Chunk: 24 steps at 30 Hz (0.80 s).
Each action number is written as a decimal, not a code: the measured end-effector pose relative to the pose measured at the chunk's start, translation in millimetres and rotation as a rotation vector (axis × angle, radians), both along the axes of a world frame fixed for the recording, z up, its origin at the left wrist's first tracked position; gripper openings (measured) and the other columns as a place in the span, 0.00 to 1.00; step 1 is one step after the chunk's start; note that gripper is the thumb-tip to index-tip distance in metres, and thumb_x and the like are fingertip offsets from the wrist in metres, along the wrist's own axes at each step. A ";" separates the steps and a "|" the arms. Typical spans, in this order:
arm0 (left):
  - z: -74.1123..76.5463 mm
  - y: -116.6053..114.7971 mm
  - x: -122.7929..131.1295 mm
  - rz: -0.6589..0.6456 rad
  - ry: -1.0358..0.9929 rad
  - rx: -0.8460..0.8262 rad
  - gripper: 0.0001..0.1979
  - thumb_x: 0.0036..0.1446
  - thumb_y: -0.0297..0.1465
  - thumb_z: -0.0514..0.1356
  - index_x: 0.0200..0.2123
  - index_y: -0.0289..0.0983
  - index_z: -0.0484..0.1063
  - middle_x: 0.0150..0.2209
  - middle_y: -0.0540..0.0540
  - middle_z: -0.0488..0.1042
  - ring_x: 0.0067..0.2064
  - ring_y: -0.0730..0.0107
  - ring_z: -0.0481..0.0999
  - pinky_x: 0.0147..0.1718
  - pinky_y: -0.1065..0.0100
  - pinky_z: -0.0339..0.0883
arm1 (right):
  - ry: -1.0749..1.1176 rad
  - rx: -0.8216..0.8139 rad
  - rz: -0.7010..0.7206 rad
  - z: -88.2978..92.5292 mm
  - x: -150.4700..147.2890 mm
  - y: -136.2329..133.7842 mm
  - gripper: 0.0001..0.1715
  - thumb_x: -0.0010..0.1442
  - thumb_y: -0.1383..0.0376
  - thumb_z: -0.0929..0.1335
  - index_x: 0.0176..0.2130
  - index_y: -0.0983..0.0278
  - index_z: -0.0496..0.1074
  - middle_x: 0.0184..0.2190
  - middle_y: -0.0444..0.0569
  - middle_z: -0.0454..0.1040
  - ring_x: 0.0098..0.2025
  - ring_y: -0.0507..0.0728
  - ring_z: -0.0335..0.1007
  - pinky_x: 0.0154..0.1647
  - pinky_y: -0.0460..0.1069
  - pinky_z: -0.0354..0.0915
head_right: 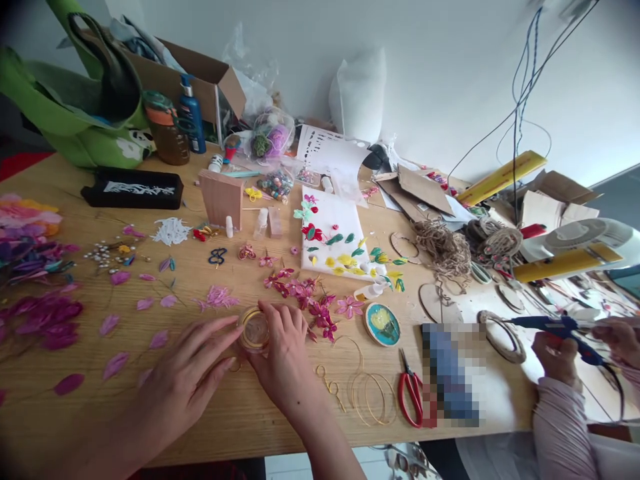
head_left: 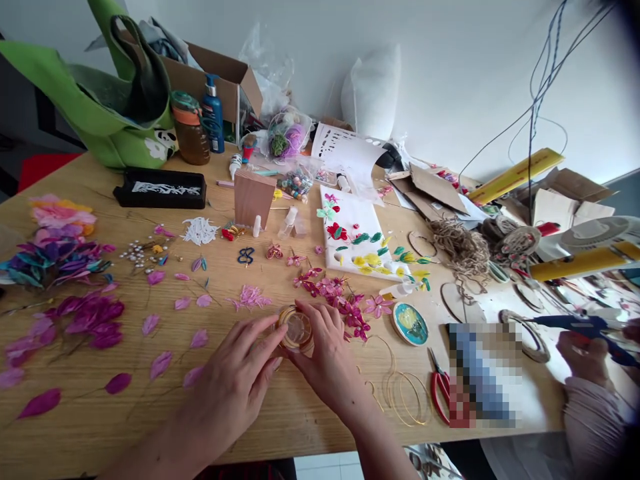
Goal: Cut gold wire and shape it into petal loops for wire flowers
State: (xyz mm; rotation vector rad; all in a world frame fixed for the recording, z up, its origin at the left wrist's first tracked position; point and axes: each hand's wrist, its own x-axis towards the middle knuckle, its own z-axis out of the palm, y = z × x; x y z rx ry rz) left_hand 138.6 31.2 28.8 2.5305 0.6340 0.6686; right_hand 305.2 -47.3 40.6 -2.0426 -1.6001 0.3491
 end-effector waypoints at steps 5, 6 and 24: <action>-9.2 0.3 6.9 -0.016 0.029 0.000 0.17 0.64 0.29 0.52 0.56 0.40 0.66 0.55 0.42 0.69 0.56 0.60 0.68 0.53 0.58 0.69 | 0.027 0.000 0.024 -7.9 4.5 -2.1 0.37 0.56 0.64 0.72 0.59 0.59 0.55 0.53 0.54 0.64 0.56 0.64 0.54 0.56 0.63 0.58; -10.7 0.5 7.2 -0.015 0.030 0.004 0.17 0.64 0.29 0.52 0.56 0.40 0.66 0.55 0.42 0.69 0.56 0.60 0.68 0.53 0.59 0.69 | 0.024 -0.001 0.027 -11.1 5.0 -2.3 0.37 0.55 0.62 0.72 0.59 0.60 0.55 0.54 0.55 0.62 0.58 0.65 0.53 0.57 0.63 0.57; -11.7 12.5 -2.9 0.198 -0.178 -0.120 0.18 0.63 0.28 0.53 0.56 0.40 0.63 0.52 0.43 0.69 0.54 0.63 0.68 0.55 0.61 0.64 | -0.056 0.475 -0.077 -0.1 -18.2 -35.9 0.20 0.58 0.74 0.69 0.50 0.64 0.68 0.41 0.51 0.72 0.49 0.59 0.63 0.49 0.57 0.64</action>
